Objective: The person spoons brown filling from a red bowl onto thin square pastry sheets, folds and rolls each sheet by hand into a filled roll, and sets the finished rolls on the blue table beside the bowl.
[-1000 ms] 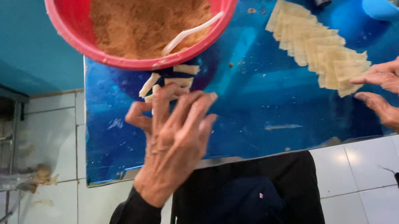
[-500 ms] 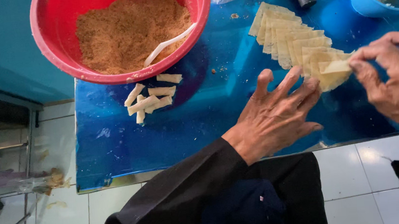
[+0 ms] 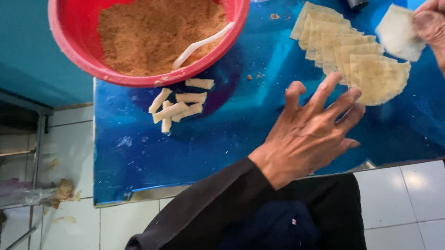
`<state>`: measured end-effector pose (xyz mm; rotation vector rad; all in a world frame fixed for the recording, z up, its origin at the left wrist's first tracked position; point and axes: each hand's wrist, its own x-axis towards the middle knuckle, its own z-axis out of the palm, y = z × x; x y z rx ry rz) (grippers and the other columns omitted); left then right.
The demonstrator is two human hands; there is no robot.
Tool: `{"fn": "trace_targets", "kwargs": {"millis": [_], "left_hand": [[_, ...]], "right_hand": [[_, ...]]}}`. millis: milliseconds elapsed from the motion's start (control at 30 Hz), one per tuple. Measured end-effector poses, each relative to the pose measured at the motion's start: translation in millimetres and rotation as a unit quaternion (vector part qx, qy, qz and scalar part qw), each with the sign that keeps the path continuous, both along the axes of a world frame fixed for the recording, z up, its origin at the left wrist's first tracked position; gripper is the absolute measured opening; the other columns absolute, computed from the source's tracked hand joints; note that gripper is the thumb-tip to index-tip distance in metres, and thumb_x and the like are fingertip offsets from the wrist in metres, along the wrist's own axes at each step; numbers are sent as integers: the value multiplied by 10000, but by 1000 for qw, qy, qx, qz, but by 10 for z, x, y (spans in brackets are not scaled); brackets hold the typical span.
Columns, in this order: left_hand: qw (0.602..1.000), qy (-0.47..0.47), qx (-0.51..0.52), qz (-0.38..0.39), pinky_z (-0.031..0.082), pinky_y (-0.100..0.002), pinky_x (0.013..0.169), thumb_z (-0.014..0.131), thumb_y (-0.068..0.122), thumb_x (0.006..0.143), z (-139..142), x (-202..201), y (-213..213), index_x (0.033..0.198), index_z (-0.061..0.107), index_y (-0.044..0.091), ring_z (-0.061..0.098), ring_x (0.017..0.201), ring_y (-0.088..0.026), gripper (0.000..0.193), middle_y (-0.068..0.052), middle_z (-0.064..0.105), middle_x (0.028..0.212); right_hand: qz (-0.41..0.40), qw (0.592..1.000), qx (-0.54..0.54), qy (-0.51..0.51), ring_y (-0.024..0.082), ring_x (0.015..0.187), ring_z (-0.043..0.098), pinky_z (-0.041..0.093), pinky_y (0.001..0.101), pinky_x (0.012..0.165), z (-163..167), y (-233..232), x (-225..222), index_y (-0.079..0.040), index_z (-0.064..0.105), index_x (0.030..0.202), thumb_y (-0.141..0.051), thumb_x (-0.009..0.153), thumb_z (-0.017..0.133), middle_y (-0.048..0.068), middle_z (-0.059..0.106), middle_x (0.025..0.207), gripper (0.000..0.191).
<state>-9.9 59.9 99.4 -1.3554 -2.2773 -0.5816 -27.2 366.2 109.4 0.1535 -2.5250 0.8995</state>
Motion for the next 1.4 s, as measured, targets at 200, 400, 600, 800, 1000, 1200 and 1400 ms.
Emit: {"fn": "trace_targets", "kwargs": {"millis": [200, 400, 600, 800, 1000, 1200, 1400], "left_hand": [[993, -28, 55, 100, 240, -556, 1068, 853, 364, 842, 238, -82, -880, 1378, 603, 197, 391, 1433, -256, 614, 26, 565, 1396], [990, -45, 65, 116, 255, -542, 1092, 851, 303, 799, 275, -24, -1480, 1347, 597, 177, 465, 1336, -248, 617, 13, 615, 1309], [995, -30, 52, 82, 245, -569, 1074, 763, 241, 909, 131, 45, -1656, 1140, 683, 229, 475, 1368, -208, 245, 69, 636, 1237], [996, -26, 51, 74, 259, -585, 1039, 691, 202, 895, 73, -38, -1738, 1080, 710, 232, 471, 1370, -219, 188, 58, 639, 1211], [996, -29, 53, 67, 280, -567, 1081, 685, 202, 884, 94, -97, -1781, 1108, 710, 218, 473, 1377, -222, 226, 40, 637, 1224], [996, -20, 28, 78, 298, -562, 1093, 684, 193, 833, 161, -140, -1903, 1118, 713, 227, 491, 1343, -218, 288, 59, 640, 1226], [995, -19, 44, 82, 314, -527, 1119, 688, 215, 883, 99, -165, -1954, 1136, 715, 216, 495, 1332, -209, 254, 46, 613, 1230]], "right_hand": [[41, 996, 80, 13, 142, 968, 587, 469, 270, 883, 308, -952, 186, -50, 685, 1122, -201, 1186, 686, 62, 643, 1042, 163], [68, 927, 354, 105, 221, 1187, 548, 285, 470, 983, 328, -2031, 354, -147, 762, 1014, -257, 952, 806, -3, 697, 1021, 133], [138, 920, 361, 74, 238, 1151, 520, 229, 543, 938, 319, -2371, 564, -153, 805, 970, -232, 803, 842, -44, 738, 984, 188], [141, 913, 376, 70, 122, 1080, 626, 330, 359, 1117, 595, -2138, 89, -154, 739, 1100, -207, 1020, 693, -33, 735, 1171, 105], [121, 882, 448, 85, 207, 1017, 612, 372, 402, 1094, 988, -2395, -1067, -195, 777, 1238, -355, 1102, 639, 30, 738, 1122, 252], [76, 777, 599, -178, 206, 1181, 529, 260, 701, 1021, 1063, -3026, -1783, -407, 844, 1038, -682, 830, 623, -138, 749, 1093, 410], [160, 815, 529, -177, 168, 1025, 703, 448, 468, 1083, 841, -2974, -1971, -293, 805, 1136, -629, 918, 561, -41, 819, 960, 469]]}}
